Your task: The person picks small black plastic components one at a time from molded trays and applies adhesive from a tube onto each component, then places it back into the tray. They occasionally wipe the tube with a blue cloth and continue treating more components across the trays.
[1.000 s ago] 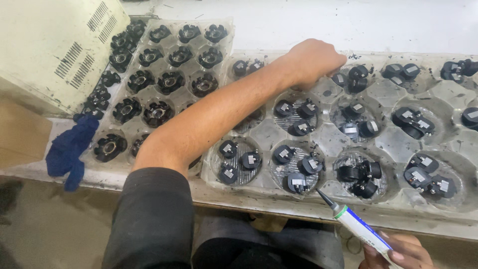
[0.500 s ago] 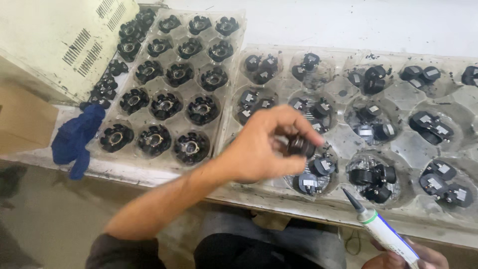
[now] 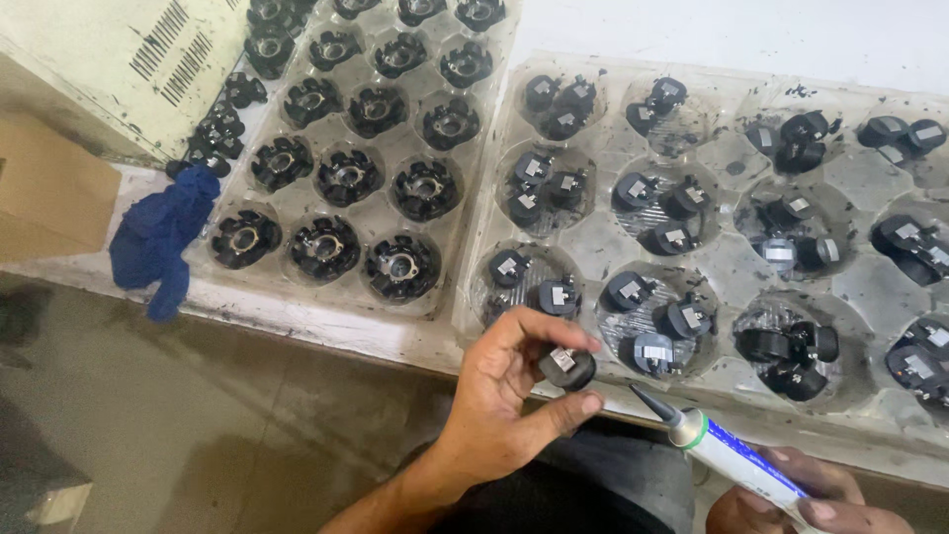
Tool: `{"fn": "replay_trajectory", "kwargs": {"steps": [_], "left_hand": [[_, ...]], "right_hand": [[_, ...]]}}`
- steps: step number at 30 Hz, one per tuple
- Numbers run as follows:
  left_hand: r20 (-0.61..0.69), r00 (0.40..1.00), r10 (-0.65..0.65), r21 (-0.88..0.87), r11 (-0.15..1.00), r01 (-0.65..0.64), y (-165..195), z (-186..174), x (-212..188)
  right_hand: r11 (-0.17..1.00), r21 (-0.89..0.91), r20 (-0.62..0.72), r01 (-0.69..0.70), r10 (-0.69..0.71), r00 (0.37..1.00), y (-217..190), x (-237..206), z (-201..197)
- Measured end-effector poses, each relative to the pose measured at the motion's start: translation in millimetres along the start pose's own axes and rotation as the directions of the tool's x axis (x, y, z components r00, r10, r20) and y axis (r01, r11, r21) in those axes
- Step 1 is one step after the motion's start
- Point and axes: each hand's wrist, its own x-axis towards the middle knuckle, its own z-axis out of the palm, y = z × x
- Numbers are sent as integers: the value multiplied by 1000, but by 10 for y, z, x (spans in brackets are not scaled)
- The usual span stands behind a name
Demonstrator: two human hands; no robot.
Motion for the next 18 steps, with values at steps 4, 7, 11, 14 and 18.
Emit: {"fn": "replay_trajectory", "kwargs": {"steps": [4, 7, 11, 14, 18], "left_hand": [[3, 1000, -11, 53, 999, 11, -1, -23, -19], [-22, 998, -55, -30, 998, 54, -5, -31, 5], [-2, 999, 32, -12, 999, -32, -18, -44, 33], [-58, 998, 13, -43, 999, -16, -38, -49, 48], [-37, 998, 42, 75, 996, -39, -65, -41, 51]], "right_hand": [[1000, -1, -89, 20, -20, 996, 105, -122, -133], [996, -3, -15, 89, -89, 996, 217, -237, -286], [293, -927, -59, 236, -733, 678, 344, -320, -241], [-134, -905, 382, 404, -674, 633, 391, -243, 12], [-383, -876, 482, 293, -708, 516, 421, 38, 436]]}}
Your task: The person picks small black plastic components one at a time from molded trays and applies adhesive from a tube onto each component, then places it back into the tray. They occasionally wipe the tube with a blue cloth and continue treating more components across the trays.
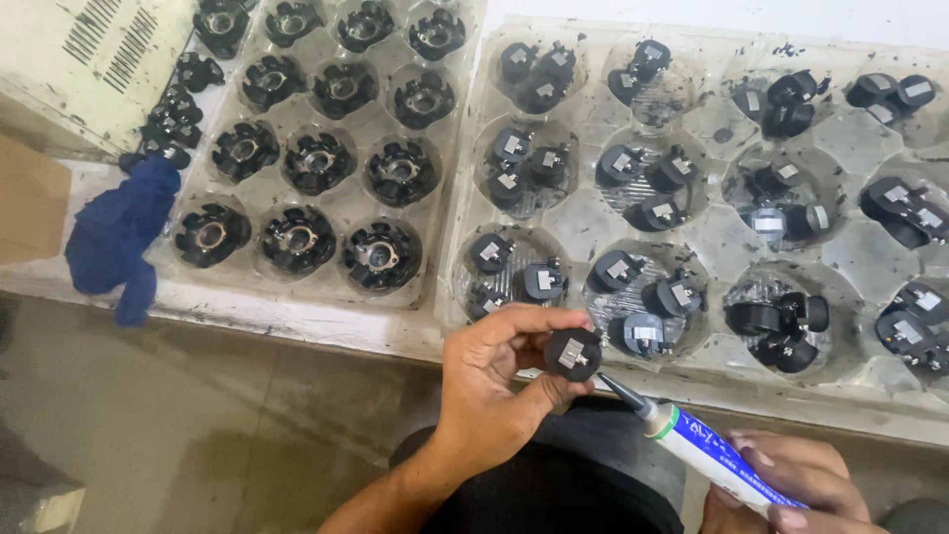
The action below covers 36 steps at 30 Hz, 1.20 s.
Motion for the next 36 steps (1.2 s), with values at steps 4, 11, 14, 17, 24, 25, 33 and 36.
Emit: {"fn": "replay_trajectory", "kwargs": {"steps": [4, 11, 14, 17, 24, 25, 33, 36], "left_hand": [[-74, 996, -42, 71, 996, 47, -19, 32, -24], [-39, 999, 32, 93, 995, -28, -26, 11, -24], [-27, 1000, 0, 74, 997, 2, -34, -3, -19], [-25, 999, -28, 39, 999, 29, -42, -12, -20], [-14, 999, -51, 5, 999, 51, -19, -47, -33], [-15, 998, -54, 1, 999, 54, -16, -48, -36], [-13, 998, -58, -3, 998, 58, -13, -44, -36], [-17, 998, -66, -9, 998, 65, -9, -42, -33]], "right_hand": [[999, -39, -87, 16, -20, 996, -206, 275, 190], [997, -53, 77, 59, -54, 996, -404, 483, 149], [996, -36, 69, 76, -74, 995, -414, 545, 120], [992, -17, 111, 121, -119, 987, -384, 584, 86], [994, -23, 142, 104, -100, 985, -330, 498, 28], [995, -26, 137, 99, -94, 986, -326, 484, 27], [989, 15, 136, 146, -147, 980, -252, 443, 37], [991, 19, 136, 133, -135, 981, -210, 417, 8]]}}
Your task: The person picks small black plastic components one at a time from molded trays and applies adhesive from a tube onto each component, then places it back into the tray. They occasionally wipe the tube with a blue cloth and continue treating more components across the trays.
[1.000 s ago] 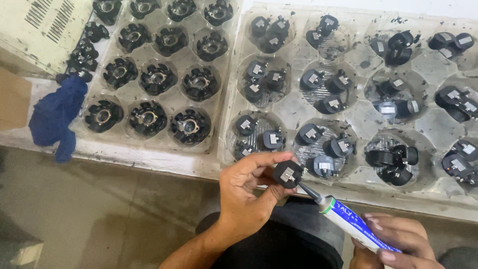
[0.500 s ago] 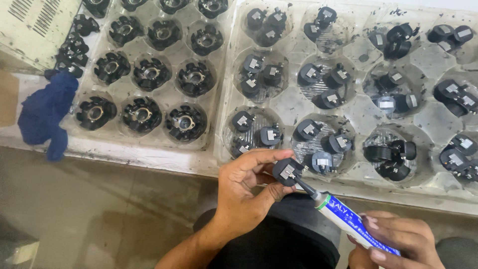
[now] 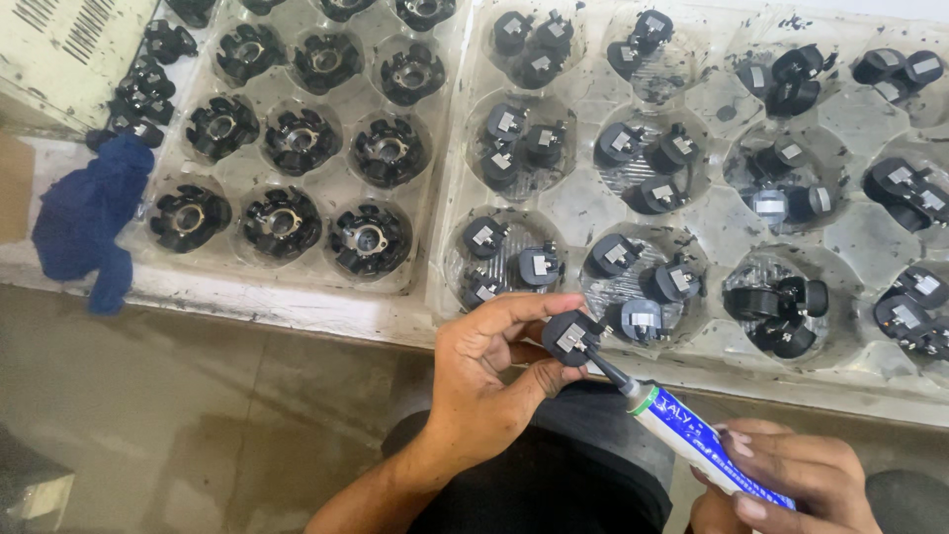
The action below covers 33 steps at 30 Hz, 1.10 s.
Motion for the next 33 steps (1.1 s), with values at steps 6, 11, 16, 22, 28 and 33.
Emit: {"fn": "replay_trajectory", "kwargs": {"steps": [6, 11, 16, 22, 28, 33], "left_hand": [[-8, 1000, -18, -15, 1000, 18, -2, 6, -7], [-26, 999, -35, -69, 997, 33, -56, 52, -27], [-58, 995, -83, -214, 974, 69, -122, 138, -35], [38, 999, -33, -234, 971, 41, -111, 165, -154], [111, 981, -161, -365, 911, 191, -140, 177, -193], [144, 967, -212, -358, 900, 251, -143, 150, -229]], "right_hand": [[1000, 5, 43, 10, -11, 999, 123, -189, -63], [980, 158, 87, -124, 111, 990, 358, -395, -193], [967, 152, 229, -206, 168, 959, 204, -236, -179], [925, 25, -195, -380, 377, 905, -434, 241, 106], [979, 101, -207, -178, 196, 959, -205, 73, 106], [995, 3, -18, -102, 102, 995, 219, -517, -220]]}}
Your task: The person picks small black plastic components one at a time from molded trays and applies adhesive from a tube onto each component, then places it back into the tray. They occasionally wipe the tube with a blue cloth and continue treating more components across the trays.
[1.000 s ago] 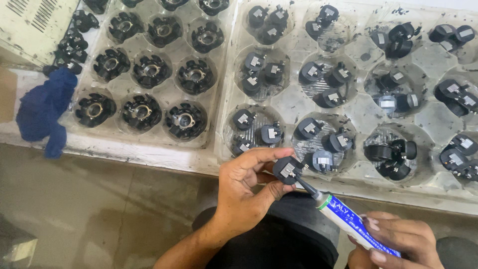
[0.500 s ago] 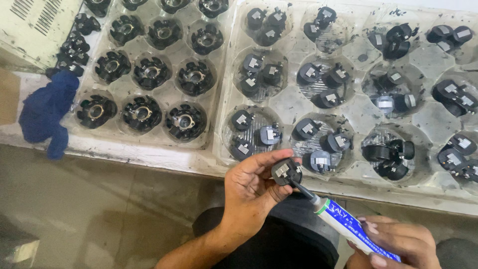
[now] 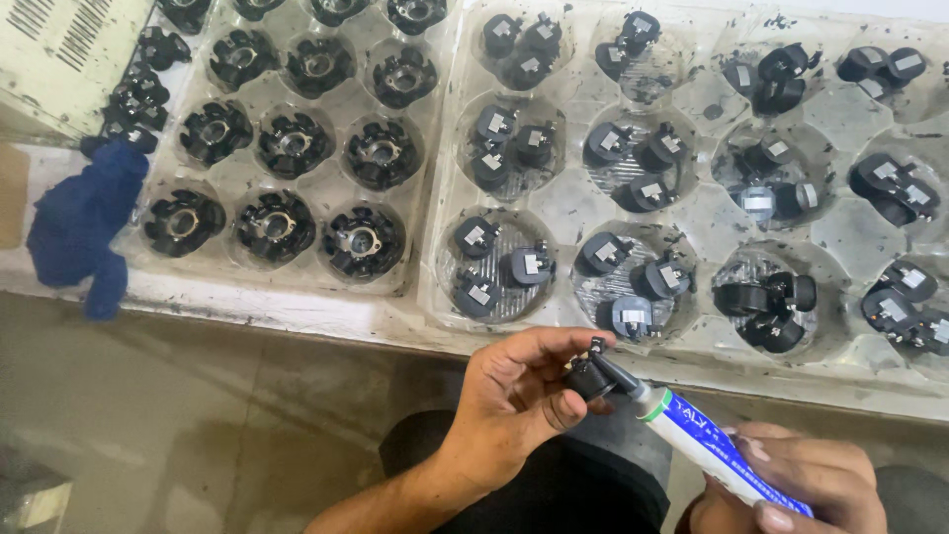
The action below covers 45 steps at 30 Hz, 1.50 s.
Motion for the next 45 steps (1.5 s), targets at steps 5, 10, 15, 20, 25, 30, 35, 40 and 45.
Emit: {"fn": "replay_trajectory", "kwargs": {"steps": [5, 10, 15, 20, 25, 30, 35, 40, 45], "left_hand": [[-4, 1000, -1, -14, 1000, 1, -19, -37, 17], [-4, 1000, 9, -38, 999, -9, -42, -83, 14], [-8, 1000, 0, -103, 995, -1, -81, -108, 19], [12, 1000, -10, -153, 988, 12, -60, -127, 22], [-31, 998, -46, -75, 996, 43, 20, -82, -5], [43, 996, 74, 125, 989, -79, 210, -36, 92], [78, 994, 73, 442, 891, -100, 487, -15, 447], [138, 985, 102, 651, 741, -167, 763, -18, 1241], [244, 948, 204, 867, 393, -308, 940, 125, 1967]], "right_hand": [[992, 112, 115, -59, 46, 992, 121, 61, -86], [1000, -18, -43, 2, -3, 999, -208, 254, 113], [996, -84, -90, -5, -3, 996, -421, 364, 258], [992, -120, -30, -42, 38, 999, -519, 534, 178], [992, -82, -9, -99, 98, 995, -381, 416, 22], [975, 221, -301, -28, 96, 949, 168, -86, -85], [918, 337, -336, -209, 325, 884, 734, -730, -343], [661, 561, -76, -498, 640, 764, 1144, -1247, -747], [785, 452, 93, -424, 431, 897, 1075, -1273, -942]]}}
